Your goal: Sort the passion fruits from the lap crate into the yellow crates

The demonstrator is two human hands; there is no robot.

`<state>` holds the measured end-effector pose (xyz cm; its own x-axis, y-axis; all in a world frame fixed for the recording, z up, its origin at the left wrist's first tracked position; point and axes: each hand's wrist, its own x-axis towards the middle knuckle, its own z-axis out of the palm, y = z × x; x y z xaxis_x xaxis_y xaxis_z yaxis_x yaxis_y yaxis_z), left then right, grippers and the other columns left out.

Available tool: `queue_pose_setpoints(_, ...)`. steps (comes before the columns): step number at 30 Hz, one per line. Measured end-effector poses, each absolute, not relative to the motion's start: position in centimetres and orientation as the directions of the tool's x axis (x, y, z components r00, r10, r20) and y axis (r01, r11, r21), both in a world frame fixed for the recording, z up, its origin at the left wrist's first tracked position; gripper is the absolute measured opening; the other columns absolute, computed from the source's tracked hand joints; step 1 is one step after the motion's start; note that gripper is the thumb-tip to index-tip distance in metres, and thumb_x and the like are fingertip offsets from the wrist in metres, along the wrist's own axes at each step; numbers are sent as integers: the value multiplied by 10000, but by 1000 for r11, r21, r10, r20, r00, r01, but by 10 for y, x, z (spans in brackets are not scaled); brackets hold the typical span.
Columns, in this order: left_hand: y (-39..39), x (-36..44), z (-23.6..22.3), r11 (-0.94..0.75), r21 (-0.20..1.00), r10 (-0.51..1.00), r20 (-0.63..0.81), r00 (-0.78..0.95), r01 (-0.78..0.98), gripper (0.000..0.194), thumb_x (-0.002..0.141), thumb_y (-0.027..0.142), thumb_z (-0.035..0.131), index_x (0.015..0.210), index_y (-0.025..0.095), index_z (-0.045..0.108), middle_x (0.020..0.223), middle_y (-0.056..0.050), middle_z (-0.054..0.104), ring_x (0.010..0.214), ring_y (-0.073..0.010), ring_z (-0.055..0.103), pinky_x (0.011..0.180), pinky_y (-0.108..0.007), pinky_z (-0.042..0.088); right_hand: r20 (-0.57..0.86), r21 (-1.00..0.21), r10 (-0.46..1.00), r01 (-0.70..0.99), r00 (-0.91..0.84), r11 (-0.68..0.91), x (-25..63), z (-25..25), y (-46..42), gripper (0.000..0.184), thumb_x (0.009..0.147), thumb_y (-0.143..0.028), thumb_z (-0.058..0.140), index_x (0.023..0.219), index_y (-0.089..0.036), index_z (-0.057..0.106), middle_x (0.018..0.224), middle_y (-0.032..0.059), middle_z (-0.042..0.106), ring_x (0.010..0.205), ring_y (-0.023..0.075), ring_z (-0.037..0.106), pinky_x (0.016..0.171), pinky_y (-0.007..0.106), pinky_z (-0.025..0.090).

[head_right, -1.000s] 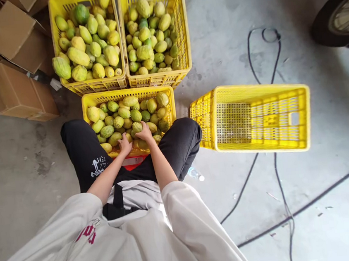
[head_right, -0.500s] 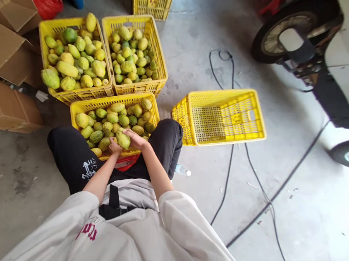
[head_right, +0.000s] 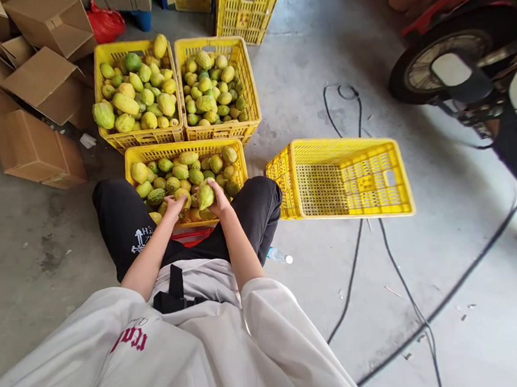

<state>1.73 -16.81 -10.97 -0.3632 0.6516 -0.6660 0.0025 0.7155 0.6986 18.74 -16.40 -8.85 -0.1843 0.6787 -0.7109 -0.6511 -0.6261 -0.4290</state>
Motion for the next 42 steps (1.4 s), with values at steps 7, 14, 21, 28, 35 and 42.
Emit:
queue_pose_setpoints(7,-163,-7,-63,606,766,719,-643,-265,-216,428,868,135,975,1172,240,693,1204,-51,797,983,-182,783,808,-266,578,-719,-427,681,-683,-143,-593,185,-89,-163,413,1029,-653,822,1086,-274,668,937,56,846,998,325,896,834,454,791)
queue_pose_setpoints(14,-178,-2,-31,539,715,722,-664,-194,-444,114,1059,296,811,1081,214,734,1025,-75,821,1065,-230,839,822,-272,634,-651,-358,725,-752,-224,-554,187,-81,-165,438,1058,-621,616,1261,-244,711,1065,131,889,1132,383,897,925,549,788)
queue_pose_setpoints(21,-188,8,-15,509,585,714,-697,-70,-631,395,1231,372,430,1313,185,768,947,-91,844,1055,-272,900,956,-363,751,-558,-402,745,-666,-366,-628,188,-77,-169,368,1029,-404,585,1317,-222,723,1051,132,904,1243,385,896,999,580,798)
queue_pose_setpoints(28,-191,-28,-22,624,490,646,-762,49,-609,474,1183,481,476,1389,166,763,733,-42,757,545,-215,705,606,-329,658,-548,-456,724,-576,-419,-679,181,-92,-169,369,1009,-422,808,1308,-239,693,1077,109,911,1111,347,925,918,482,823)
queue_pose_setpoints(35,-183,-24,-40,580,390,636,-766,98,-715,474,1078,332,465,1459,208,718,965,-73,865,1145,-331,915,1089,-493,742,-590,-476,718,-559,-368,-679,184,-89,-175,290,1011,-389,684,1262,-248,727,1185,117,916,1276,337,870,1028,442,773)
queue_pose_setpoints(42,-187,-27,-55,577,428,646,-760,69,-695,381,1102,444,664,1386,207,756,1087,-114,882,1151,-342,897,958,-440,736,-584,-363,745,-717,-322,-595,184,-78,-176,540,789,-396,630,1289,-257,780,1199,156,904,1363,431,841,1101,677,745)
